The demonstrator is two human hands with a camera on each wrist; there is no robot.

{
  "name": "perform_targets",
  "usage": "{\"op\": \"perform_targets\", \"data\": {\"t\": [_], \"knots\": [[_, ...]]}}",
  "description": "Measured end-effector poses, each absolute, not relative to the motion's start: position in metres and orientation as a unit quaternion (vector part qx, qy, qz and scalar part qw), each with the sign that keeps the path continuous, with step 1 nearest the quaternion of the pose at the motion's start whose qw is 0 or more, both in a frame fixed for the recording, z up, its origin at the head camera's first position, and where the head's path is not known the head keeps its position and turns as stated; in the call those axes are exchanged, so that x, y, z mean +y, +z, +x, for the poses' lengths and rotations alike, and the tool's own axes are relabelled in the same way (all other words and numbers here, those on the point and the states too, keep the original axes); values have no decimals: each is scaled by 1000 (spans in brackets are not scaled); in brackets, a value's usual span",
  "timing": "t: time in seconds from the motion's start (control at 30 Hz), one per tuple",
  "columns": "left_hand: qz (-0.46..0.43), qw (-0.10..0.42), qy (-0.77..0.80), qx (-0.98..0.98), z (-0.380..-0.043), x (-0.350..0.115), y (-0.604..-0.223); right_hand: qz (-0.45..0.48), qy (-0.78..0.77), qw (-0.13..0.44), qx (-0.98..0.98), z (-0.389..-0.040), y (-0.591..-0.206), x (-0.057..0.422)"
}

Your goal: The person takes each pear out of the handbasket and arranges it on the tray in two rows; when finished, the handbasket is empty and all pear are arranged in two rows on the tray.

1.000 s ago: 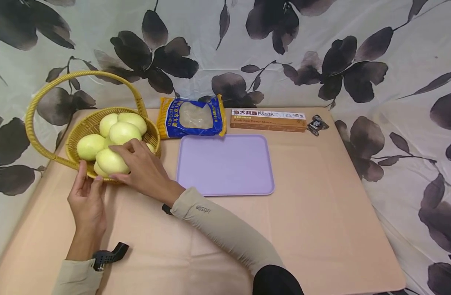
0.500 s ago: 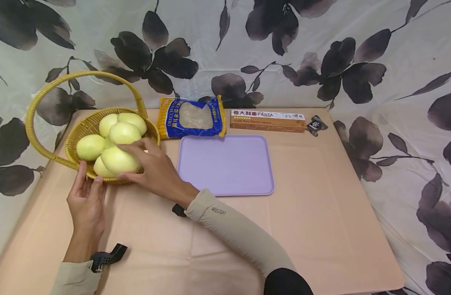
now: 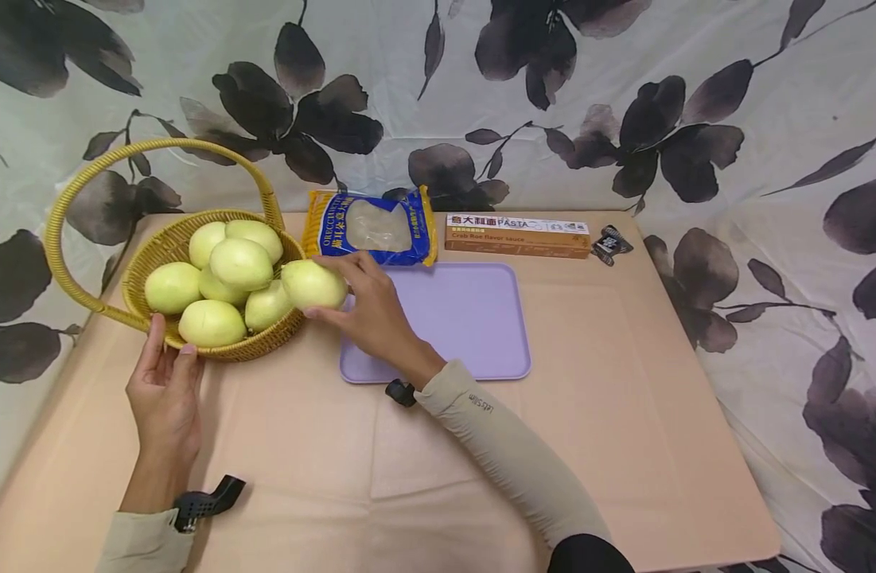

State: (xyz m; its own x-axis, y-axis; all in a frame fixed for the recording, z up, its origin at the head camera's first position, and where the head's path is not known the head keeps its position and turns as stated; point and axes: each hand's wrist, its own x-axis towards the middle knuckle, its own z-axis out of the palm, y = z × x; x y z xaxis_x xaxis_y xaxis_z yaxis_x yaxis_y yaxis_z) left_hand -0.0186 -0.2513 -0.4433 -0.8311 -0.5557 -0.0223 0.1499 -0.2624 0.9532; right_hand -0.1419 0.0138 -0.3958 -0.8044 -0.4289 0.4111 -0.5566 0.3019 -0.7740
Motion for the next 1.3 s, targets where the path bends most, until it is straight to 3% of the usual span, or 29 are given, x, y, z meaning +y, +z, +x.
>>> {"op": "perform_targets", "data": {"t": [0.33, 0.57, 1.3], "knots": [[182, 227, -775, -562, -19, -251, -444, 229, 481, -12, -846, -172, -408, 41], [179, 227, -772, -566, -19, -251, -445, 204, 436, -26, -876, -190, -417, 44], [172, 229, -772, -568, -19, -253, -446, 183, 341, 42, -921, -192, -423, 37]]}}
